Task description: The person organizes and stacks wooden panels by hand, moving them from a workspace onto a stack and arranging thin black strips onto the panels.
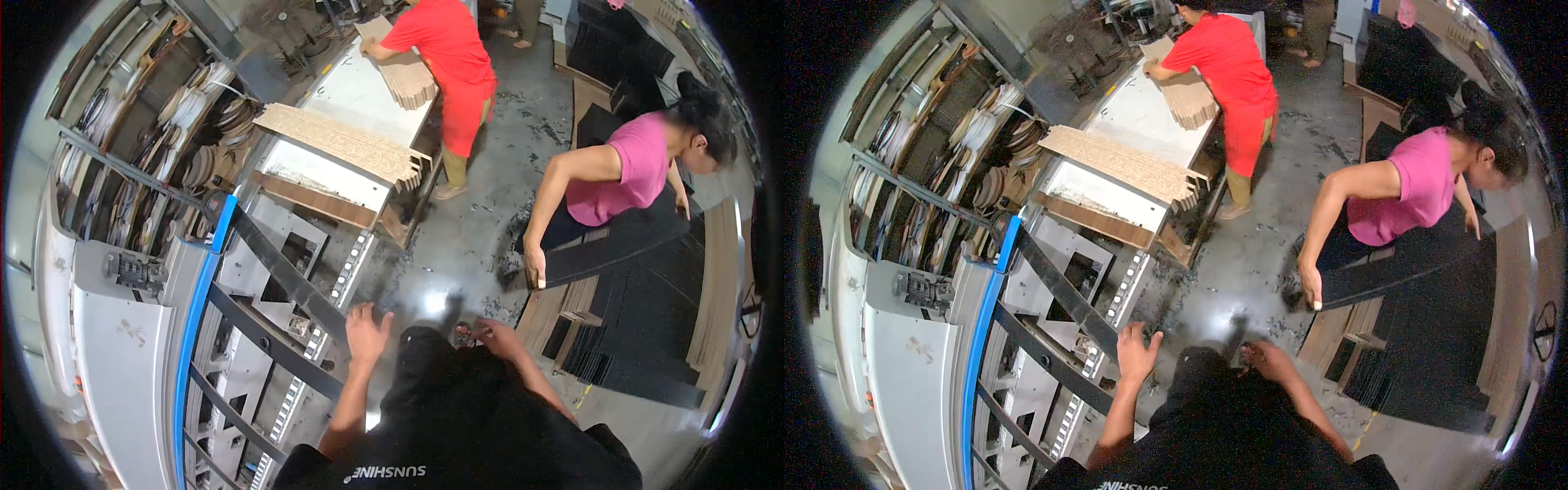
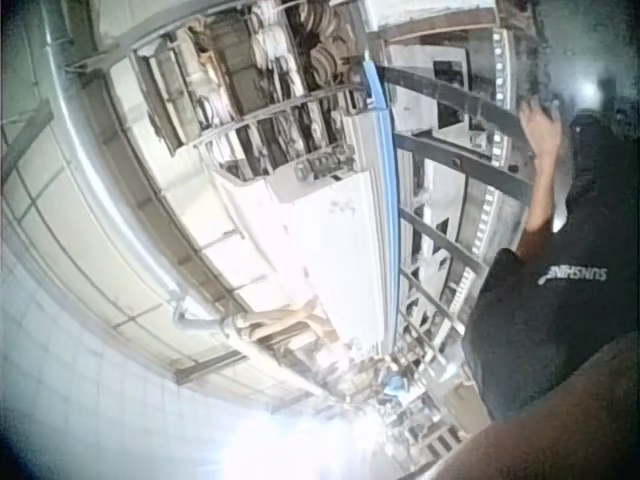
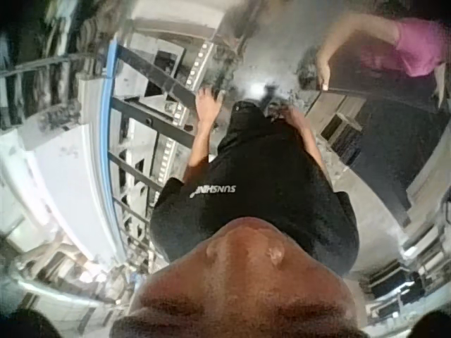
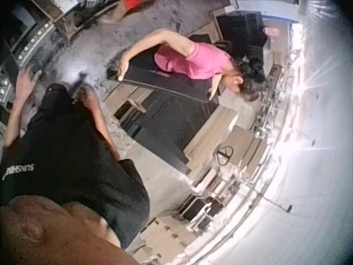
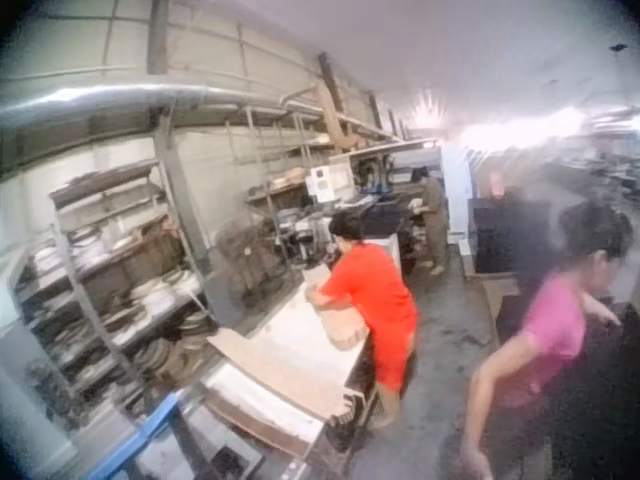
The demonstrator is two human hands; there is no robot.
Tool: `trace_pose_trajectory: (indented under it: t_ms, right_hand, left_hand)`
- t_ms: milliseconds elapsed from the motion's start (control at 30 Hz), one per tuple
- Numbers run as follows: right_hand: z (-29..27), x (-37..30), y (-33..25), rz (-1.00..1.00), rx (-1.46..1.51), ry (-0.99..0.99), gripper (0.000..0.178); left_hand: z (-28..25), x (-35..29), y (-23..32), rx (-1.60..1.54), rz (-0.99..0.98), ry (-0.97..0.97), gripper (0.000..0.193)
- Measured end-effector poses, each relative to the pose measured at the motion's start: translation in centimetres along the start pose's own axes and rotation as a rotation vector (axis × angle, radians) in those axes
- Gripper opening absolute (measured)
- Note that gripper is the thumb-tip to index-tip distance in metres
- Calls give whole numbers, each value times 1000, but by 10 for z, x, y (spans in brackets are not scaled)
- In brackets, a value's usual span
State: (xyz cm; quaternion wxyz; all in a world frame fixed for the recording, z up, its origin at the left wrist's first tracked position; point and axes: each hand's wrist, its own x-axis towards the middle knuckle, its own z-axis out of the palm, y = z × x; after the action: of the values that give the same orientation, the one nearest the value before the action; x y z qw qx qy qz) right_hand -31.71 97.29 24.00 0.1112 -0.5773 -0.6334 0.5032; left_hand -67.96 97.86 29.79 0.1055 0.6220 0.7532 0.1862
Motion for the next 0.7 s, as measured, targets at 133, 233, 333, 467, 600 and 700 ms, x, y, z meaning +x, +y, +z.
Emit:
trace_pose_trajectory:
  t_ms: [133,233,333,467,600,700]
  right_hand:
    - [-14,66,36,-37,147,-29,64]
    - [-17,128,20,4,233,151,62]
    - [-23,208,21,25,-79,76,67]
    - [-38,309,2,-242,-1242,-261,75]
    - [-52,377,-59,-885,-2939,-320,89]
    - [-70,441,-88,-1431,-4030,-134,98]
  left_hand:
    - [13,39,9,38,-82,-111,61]
    - [29,75,18,25,-78,-111,63]
    - [43,114,32,6,-49,-139,65]
    - [65,157,33,11,-10,-197,73]
    - [55,207,49,-40,-104,-281,74]
    - [56,245,44,-17,-81,-248,70]
